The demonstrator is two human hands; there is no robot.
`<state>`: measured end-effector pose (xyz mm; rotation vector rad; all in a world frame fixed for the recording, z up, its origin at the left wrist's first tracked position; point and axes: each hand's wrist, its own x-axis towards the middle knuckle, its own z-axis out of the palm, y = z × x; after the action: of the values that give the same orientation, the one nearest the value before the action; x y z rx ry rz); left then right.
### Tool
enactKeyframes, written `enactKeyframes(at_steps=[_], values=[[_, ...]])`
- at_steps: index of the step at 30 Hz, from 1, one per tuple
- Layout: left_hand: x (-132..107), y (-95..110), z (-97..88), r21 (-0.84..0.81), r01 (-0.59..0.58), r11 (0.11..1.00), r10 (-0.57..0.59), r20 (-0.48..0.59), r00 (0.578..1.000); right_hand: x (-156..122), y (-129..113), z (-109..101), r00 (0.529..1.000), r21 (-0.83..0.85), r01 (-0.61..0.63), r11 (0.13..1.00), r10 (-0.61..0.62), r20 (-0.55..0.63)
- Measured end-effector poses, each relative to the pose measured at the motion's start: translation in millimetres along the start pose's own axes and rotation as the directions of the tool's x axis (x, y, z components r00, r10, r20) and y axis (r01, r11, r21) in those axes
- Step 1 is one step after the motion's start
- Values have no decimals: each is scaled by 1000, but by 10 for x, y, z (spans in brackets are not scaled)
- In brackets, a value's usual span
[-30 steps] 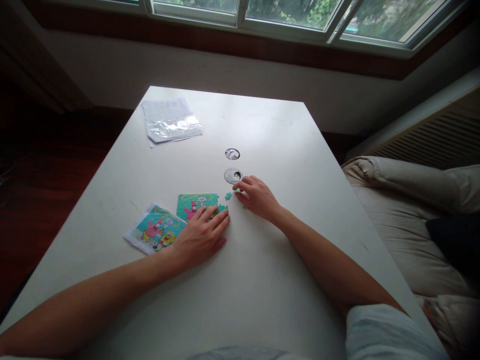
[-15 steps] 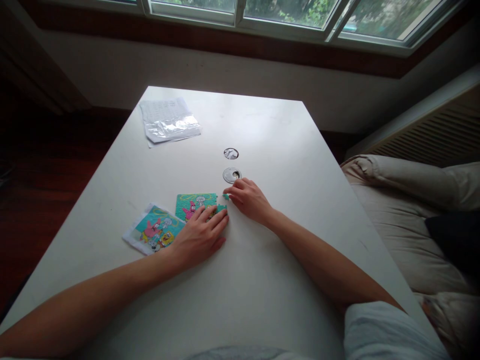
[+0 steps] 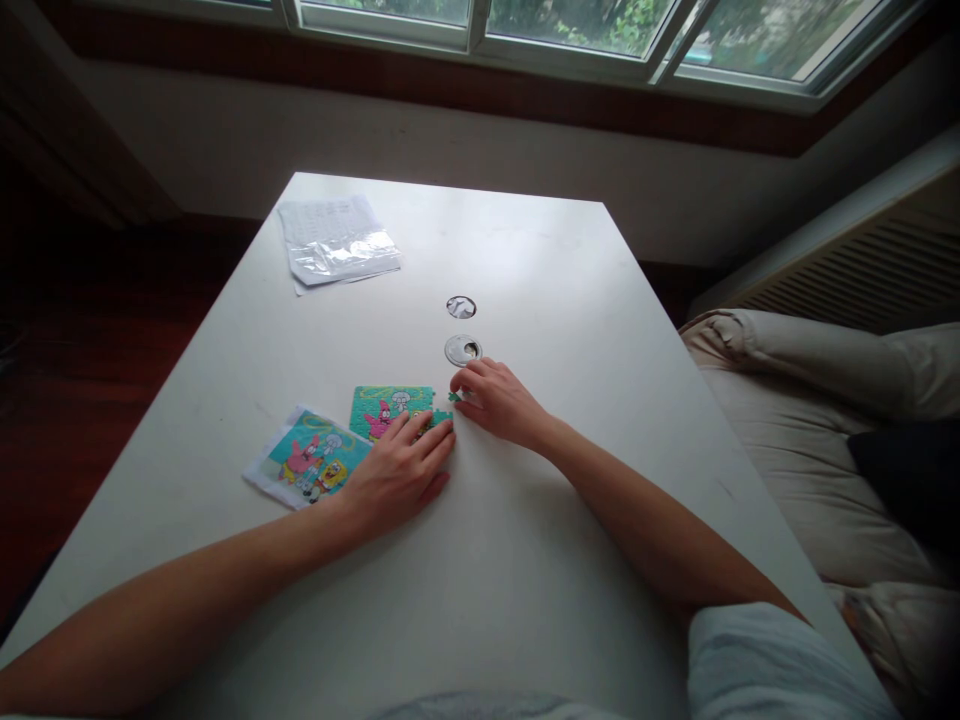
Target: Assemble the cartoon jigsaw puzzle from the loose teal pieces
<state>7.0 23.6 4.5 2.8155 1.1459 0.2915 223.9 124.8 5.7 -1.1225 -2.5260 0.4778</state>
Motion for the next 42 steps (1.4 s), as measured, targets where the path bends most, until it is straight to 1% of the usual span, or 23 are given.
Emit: enactKeyframes(at_steps=[3,6,9,15,24,32,39,42], values=[[0,2,-4,-4,4,1000,-4,4,1000,-10,-7,13,998,184,-49,982,56,-33],[-3,4,-7,-2,6,1000,-6,5,1000,-17,-14,38,988,365,-133,921,152,-24],[-8,3,-4,5,3,1000,-3,5,1000,-18,-35,63,987,439,-138,888,161,-16],[-9,0,-2,1,3,1000,-3,-4,1000,-11,-85,94,992,391,-109,914,125,-14],[-11,-5,9,2,1,1000,-1,-10,1000,8,-57,86,993,352,-101,930,115,-18],[-5,5,3,-10,12,1000,-12,-15,1000,18,-45,164,997,227,-21,974,39,-74],[-3,4,2,-12,8,1000,-8,-21,1000,7,-30,198,997,153,5,988,7,-78],[-3,3,0,-7,7,1000,-7,-20,1000,2,-47,186,997,133,-5,991,15,-78]])
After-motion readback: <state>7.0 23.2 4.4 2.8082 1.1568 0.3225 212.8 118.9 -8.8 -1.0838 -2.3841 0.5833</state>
